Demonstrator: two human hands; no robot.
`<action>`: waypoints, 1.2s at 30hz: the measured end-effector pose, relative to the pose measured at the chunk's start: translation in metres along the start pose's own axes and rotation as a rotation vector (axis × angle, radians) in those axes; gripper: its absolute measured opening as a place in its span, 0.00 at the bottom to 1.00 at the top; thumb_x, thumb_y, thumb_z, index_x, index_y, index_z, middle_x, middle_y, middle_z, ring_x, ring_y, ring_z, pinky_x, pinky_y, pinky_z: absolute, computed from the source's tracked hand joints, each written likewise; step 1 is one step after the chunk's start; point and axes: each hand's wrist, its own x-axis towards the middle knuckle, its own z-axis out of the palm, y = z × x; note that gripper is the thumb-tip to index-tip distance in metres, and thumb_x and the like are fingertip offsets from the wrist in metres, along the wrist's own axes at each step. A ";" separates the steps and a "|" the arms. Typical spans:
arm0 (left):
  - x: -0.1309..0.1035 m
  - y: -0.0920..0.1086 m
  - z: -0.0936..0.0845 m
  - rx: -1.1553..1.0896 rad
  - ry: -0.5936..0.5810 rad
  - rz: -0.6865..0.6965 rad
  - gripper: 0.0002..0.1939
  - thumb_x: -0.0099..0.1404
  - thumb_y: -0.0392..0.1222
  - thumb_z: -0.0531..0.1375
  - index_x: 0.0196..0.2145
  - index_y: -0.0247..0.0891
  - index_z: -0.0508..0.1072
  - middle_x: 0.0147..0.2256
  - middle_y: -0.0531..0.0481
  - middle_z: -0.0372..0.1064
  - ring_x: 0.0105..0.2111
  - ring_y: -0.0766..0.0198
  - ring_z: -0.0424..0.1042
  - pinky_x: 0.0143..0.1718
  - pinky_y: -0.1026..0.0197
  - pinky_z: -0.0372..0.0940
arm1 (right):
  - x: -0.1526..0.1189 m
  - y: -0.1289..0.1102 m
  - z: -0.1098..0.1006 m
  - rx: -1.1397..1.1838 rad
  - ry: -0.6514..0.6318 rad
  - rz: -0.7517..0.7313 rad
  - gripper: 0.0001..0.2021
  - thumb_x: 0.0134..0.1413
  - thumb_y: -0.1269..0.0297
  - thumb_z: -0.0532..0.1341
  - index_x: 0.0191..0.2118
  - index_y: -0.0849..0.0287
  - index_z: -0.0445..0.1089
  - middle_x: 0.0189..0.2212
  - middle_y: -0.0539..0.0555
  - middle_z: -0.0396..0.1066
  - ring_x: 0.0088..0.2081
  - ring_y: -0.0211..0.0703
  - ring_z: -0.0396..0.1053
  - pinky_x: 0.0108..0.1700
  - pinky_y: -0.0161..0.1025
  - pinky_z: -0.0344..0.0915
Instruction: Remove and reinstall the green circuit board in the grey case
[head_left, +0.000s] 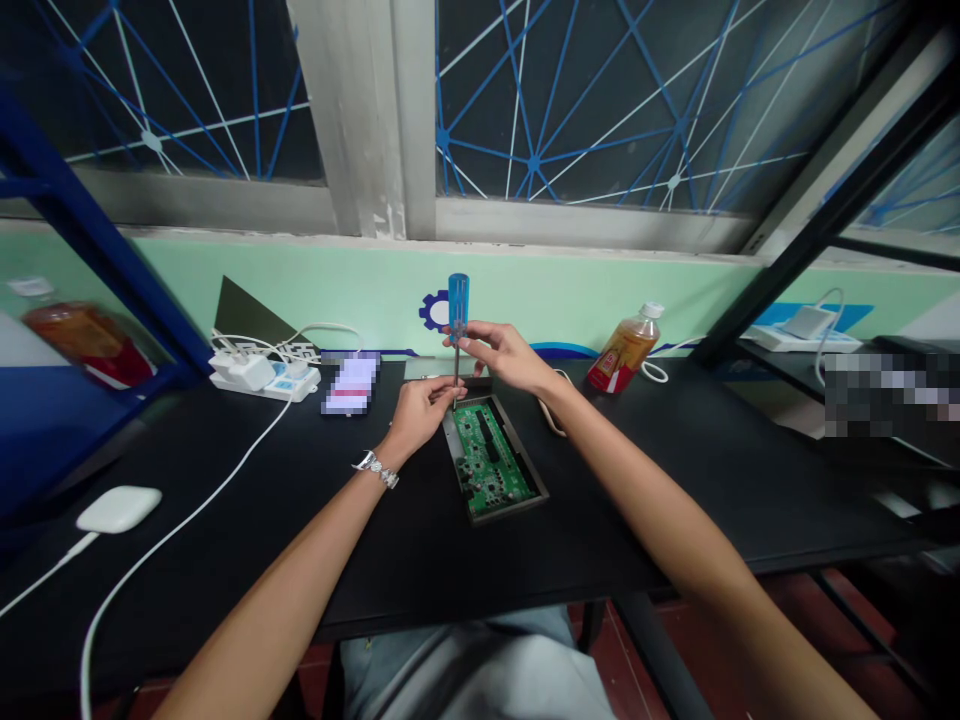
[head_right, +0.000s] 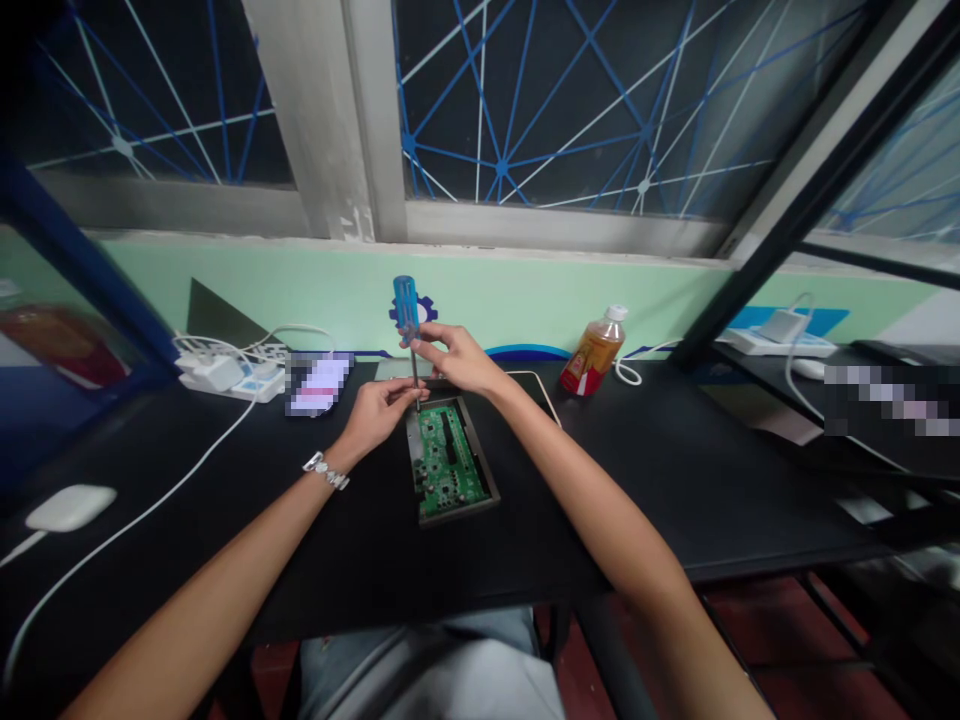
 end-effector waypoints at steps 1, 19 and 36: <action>0.000 0.000 -0.001 -0.009 -0.020 -0.001 0.17 0.67 0.48 0.62 0.45 0.33 0.78 0.42 0.40 0.80 0.44 0.51 0.80 0.50 0.51 0.72 | 0.001 0.002 0.000 -0.002 0.016 -0.016 0.15 0.60 0.52 0.62 0.44 0.58 0.74 0.44 0.55 0.74 0.42 0.45 0.69 0.29 0.36 0.69; 0.000 0.005 -0.025 0.683 -0.178 0.098 0.10 0.66 0.37 0.58 0.37 0.39 0.81 0.34 0.45 0.78 0.36 0.57 0.76 0.41 0.58 0.67 | -0.001 0.001 0.023 -0.245 0.430 -0.181 0.16 0.53 0.56 0.67 0.28 0.55 0.59 0.26 0.46 0.61 0.29 0.37 0.59 0.35 0.38 0.59; -0.005 0.023 -0.006 0.445 -0.066 0.130 0.12 0.70 0.44 0.57 0.41 0.38 0.79 0.40 0.46 0.80 0.38 0.57 0.77 0.43 0.58 0.69 | -0.002 -0.002 0.014 -0.247 0.174 -0.074 0.16 0.61 0.47 0.60 0.42 0.56 0.70 0.41 0.55 0.73 0.40 0.45 0.69 0.40 0.42 0.63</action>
